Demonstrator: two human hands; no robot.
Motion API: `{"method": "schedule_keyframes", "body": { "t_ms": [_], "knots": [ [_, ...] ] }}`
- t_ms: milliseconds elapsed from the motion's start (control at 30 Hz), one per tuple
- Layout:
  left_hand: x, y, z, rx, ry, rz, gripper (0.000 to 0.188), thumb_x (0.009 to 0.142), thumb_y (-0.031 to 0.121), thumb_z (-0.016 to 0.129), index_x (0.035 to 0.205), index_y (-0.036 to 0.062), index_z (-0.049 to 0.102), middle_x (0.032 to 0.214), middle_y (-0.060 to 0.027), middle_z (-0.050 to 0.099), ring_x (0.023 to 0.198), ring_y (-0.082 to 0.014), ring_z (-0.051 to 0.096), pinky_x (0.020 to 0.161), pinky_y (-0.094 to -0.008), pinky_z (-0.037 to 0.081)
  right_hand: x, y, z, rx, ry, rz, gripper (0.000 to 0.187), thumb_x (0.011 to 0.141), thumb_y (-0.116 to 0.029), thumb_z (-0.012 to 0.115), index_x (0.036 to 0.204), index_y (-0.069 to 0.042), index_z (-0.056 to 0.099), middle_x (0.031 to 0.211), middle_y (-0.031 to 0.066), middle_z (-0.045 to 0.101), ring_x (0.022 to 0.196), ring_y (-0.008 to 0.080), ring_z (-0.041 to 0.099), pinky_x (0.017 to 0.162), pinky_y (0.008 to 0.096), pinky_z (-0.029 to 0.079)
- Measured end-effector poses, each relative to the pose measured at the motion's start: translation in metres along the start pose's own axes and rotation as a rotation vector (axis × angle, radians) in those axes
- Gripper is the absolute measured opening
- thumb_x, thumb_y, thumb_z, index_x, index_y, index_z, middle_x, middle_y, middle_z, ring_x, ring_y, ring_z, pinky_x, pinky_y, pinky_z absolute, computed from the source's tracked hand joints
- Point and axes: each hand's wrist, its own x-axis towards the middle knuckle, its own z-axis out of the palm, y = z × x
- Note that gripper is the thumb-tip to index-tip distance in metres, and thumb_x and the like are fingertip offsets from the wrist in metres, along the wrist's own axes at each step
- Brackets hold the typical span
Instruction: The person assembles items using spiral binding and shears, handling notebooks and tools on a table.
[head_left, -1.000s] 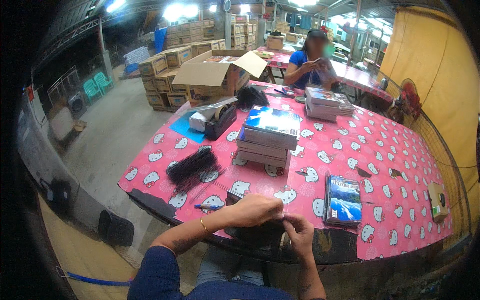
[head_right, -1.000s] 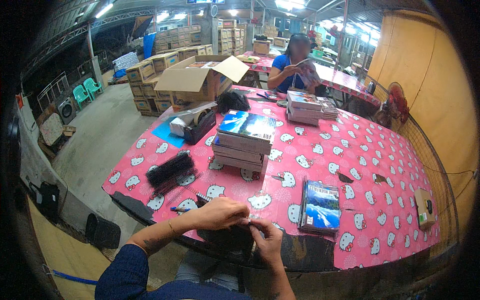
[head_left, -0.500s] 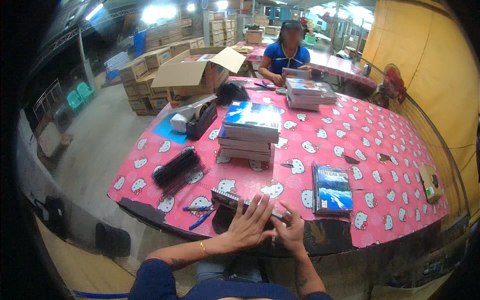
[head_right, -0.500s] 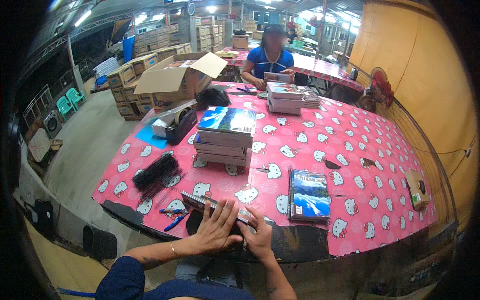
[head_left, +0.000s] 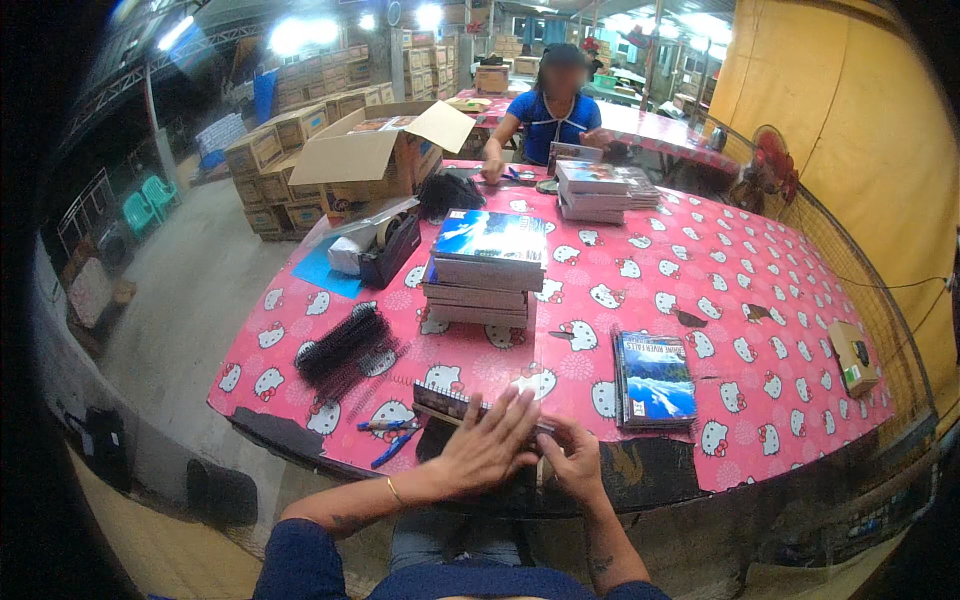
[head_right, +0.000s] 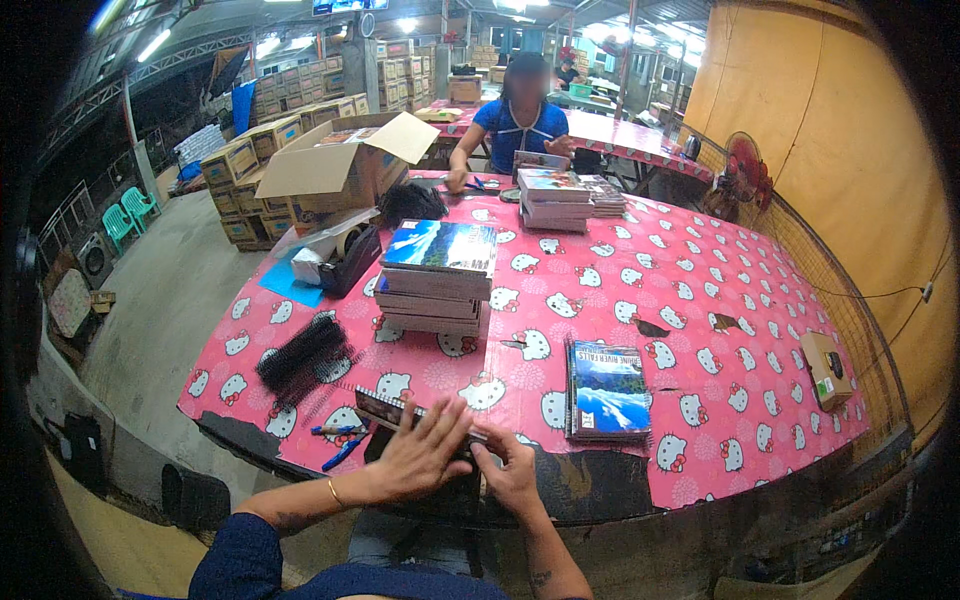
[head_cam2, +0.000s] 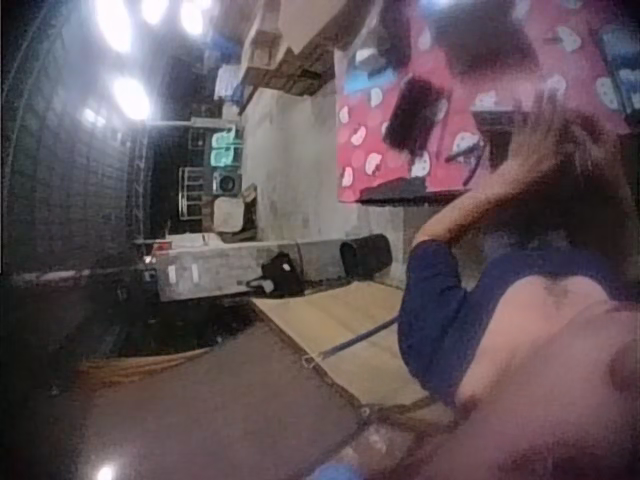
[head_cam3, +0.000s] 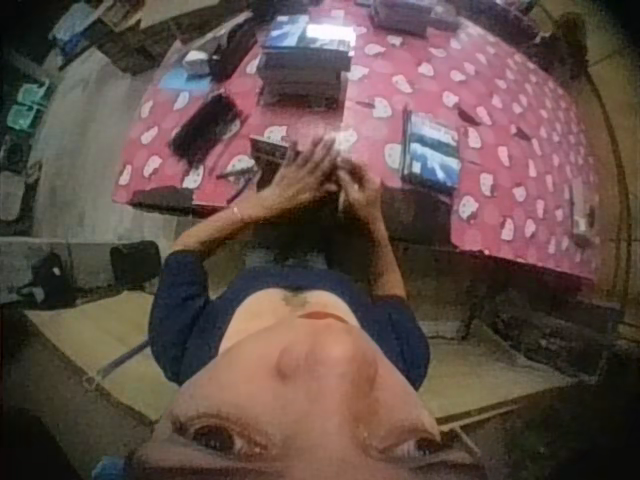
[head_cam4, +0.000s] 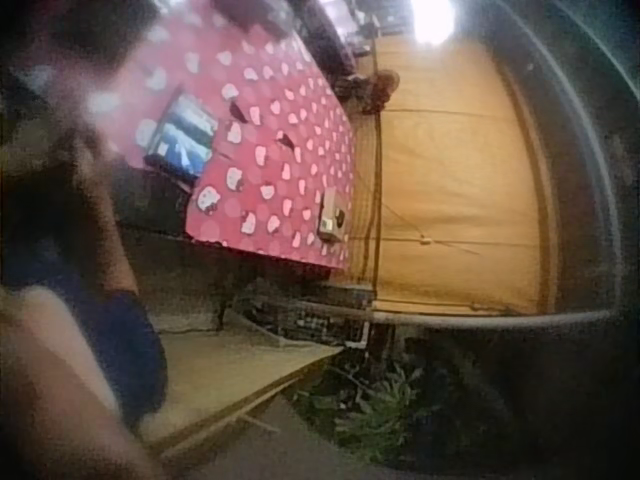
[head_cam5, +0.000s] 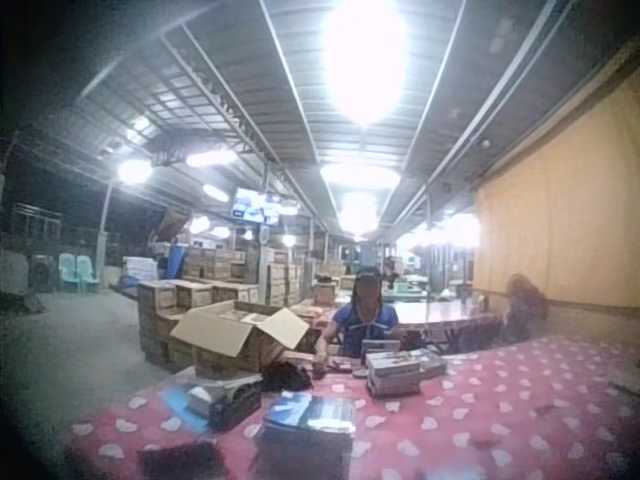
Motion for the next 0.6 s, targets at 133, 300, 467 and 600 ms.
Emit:
{"method": "schedule_keyframes", "body": {
  "t_ms": [133, 300, 467, 600],
  "knots": [
    [-0.023, 0.022, 0.014, -0.118, 0.034, -0.06, 0.083, 0.098, 0.059, 0.04, 0.153, -0.0027, 0.027, 0.162, -0.0226, 0.019, 0.153, -0.0356, 0.007, 0.119, -0.0582, -0.006, -0.002, -0.016, 0.001, -0.105, -0.002, 0.099, 0.051, 0.091, 0.001, 0.067, 0.139, -0.004, 0.051, 0.104, 0.012, 0.072, 0.098, 0.0137, 0.067, 0.087, 0.0295, 0.055],
    [-0.01, 0.021, 0.006, -0.183, 0.065, -0.08, 0.085, 0.098, 0.061, 0.037, 0.153, -0.0042, 0.026, 0.162, -0.0233, 0.019, 0.153, -0.0346, 0.01, 0.119, -0.0564, -0.006, -0.004, -0.006, -0.005, -0.16, -0.019, 0.079, 0.054, 0.091, 0.001, 0.067, 0.141, -0.005, 0.05, 0.1, 0.0123, 0.072, 0.096, 0.0119, 0.066, 0.084, 0.0283, 0.055],
    [0.016, 0.012, -0.007, -0.027, 0.066, -0.12, 0.089, 0.096, 0.066, 0.037, 0.152, -0.0032, 0.029, 0.161, -0.0228, 0.023, 0.153, -0.0348, 0.012, 0.119, -0.0568, -0.006, -0.004, -0.004, -0.007, -0.097, -0.024, 0.056, 0.053, 0.091, -0.002, 0.067, 0.141, -0.006, 0.05, 0.107, 0.0193, 0.073, 0.102, 0.019, 0.069, 0.085, 0.0315, 0.055],
    [-0.009, 0.022, -0.004, -0.216, 0.13, -0.045, 0.086, 0.098, 0.063, 0.035, 0.153, -0.0023, 0.028, 0.161, -0.0222, 0.022, 0.153, -0.0349, 0.009, 0.119, -0.0583, -0.006, -0.003, -0.004, -0.002, -0.121, -0.02, 0.034, 0.051, 0.092, -0.003, 0.067, 0.14, -0.005, 0.051, 0.107, 0.0193, 0.073, 0.105, 0.0213, 0.069, 0.086, 0.0327, 0.056]
  ]
}}
